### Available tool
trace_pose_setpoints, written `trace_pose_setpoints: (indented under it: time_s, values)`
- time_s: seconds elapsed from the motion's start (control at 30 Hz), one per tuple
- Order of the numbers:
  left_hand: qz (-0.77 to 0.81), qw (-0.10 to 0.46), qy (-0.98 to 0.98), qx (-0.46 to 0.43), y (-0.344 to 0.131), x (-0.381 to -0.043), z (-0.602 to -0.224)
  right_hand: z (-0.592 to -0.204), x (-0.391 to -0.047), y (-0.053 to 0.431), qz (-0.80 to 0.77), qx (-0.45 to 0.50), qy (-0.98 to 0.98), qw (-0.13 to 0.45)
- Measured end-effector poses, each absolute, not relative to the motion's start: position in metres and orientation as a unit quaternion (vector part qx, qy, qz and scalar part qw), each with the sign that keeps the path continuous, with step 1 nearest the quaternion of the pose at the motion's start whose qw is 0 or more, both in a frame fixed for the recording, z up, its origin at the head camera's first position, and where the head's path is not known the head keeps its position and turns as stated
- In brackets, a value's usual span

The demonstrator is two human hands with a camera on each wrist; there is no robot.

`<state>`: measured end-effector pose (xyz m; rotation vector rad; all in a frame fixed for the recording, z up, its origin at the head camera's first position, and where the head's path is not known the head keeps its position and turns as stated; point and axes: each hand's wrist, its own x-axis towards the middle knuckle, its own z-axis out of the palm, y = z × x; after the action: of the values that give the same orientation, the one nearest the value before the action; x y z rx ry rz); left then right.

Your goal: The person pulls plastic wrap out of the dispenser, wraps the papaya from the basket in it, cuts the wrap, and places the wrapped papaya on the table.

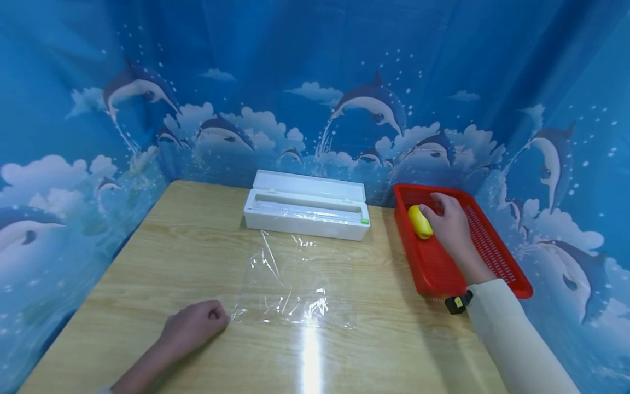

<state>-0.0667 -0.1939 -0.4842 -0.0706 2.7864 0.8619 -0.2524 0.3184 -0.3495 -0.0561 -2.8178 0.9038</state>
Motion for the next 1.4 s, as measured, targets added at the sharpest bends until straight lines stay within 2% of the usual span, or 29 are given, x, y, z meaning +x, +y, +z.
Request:
trace_pose_setpoints:
  time_s: [0.4, 0.87, 1.13, 1.4]
  values:
    - [0.294, 0.115, 0.948, -0.032, -0.194, -0.068, -0.485, -0.359, -0.288, 0.342, 0.310, -0.018, -0.946, 0.094]
    - [0.298, 0.115, 0.947, -0.035, -0.192, -0.067, -0.486, -0.349, -0.304, 0.352, 0.346, -0.035, -0.934, 0.083]
    - [0.305, 0.133, 0.942, -0.049, -0.190, -0.069, -0.486, -0.360, -0.316, 0.363, 0.345, -0.032, -0.934, 0.082]
    - [0.304, 0.129, 0.943, -0.045, -0.192, -0.068, -0.485, -0.373, -0.328, 0.370, 0.376, -0.063, -0.921, 0.080]
